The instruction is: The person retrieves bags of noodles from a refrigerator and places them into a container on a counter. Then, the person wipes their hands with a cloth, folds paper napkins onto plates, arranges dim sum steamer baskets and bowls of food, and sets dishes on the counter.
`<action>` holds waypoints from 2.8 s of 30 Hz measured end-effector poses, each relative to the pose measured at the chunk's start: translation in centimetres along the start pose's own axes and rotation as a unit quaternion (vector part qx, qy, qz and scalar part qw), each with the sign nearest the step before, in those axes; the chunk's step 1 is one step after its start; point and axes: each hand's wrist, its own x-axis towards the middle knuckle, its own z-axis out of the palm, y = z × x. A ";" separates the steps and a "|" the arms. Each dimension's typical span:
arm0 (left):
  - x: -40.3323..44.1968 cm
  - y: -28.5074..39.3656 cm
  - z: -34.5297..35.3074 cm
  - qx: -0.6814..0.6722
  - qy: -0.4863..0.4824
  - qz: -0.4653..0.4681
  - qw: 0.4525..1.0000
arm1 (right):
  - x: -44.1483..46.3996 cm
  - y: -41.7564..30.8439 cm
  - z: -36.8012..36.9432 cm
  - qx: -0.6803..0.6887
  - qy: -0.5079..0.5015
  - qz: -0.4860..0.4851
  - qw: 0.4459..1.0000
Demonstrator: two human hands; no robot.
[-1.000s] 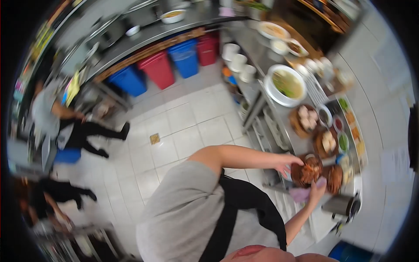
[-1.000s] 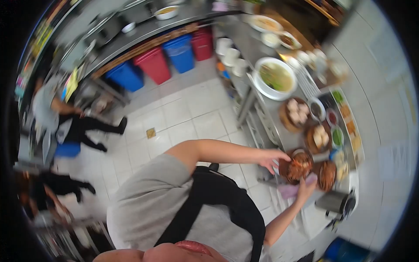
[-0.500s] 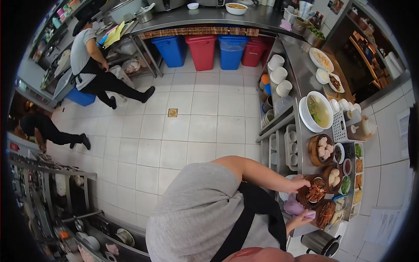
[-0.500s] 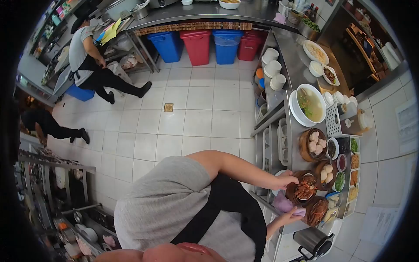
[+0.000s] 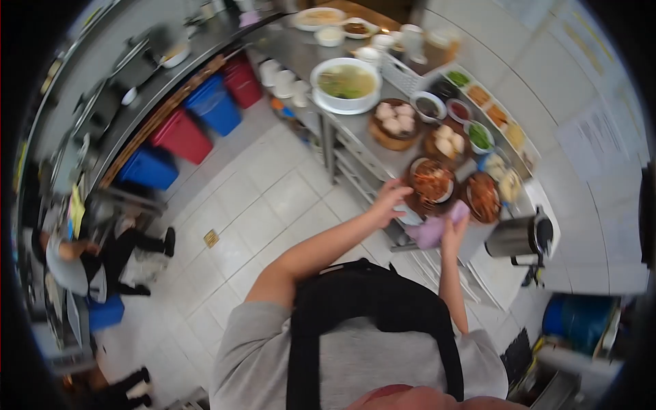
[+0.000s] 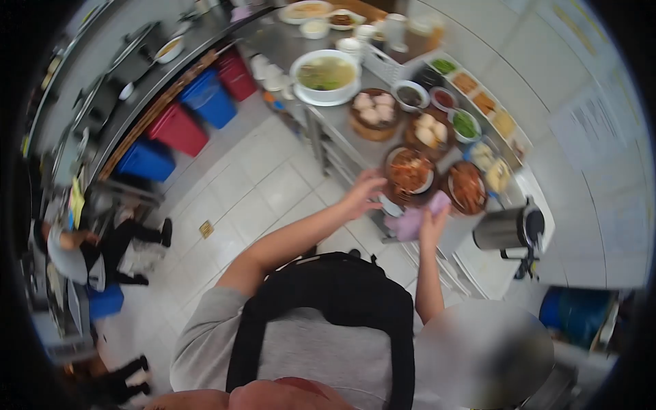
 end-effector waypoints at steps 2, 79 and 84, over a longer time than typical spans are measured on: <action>0.0 -0.3 0.0 -0.019 0.001 0.006 1.000 | -0.3 -2.0 0.7 -0.008 0.013 -0.021 1.000; -21.8 7.9 -24.1 0.180 0.052 0.387 0.903 | -10.7 -14.8 33.6 -0.009 -0.439 -0.273 0.856; -22.3 7.5 -23.7 0.241 0.126 0.376 0.886 | -11.9 -14.9 33.6 0.038 -0.485 -0.257 0.835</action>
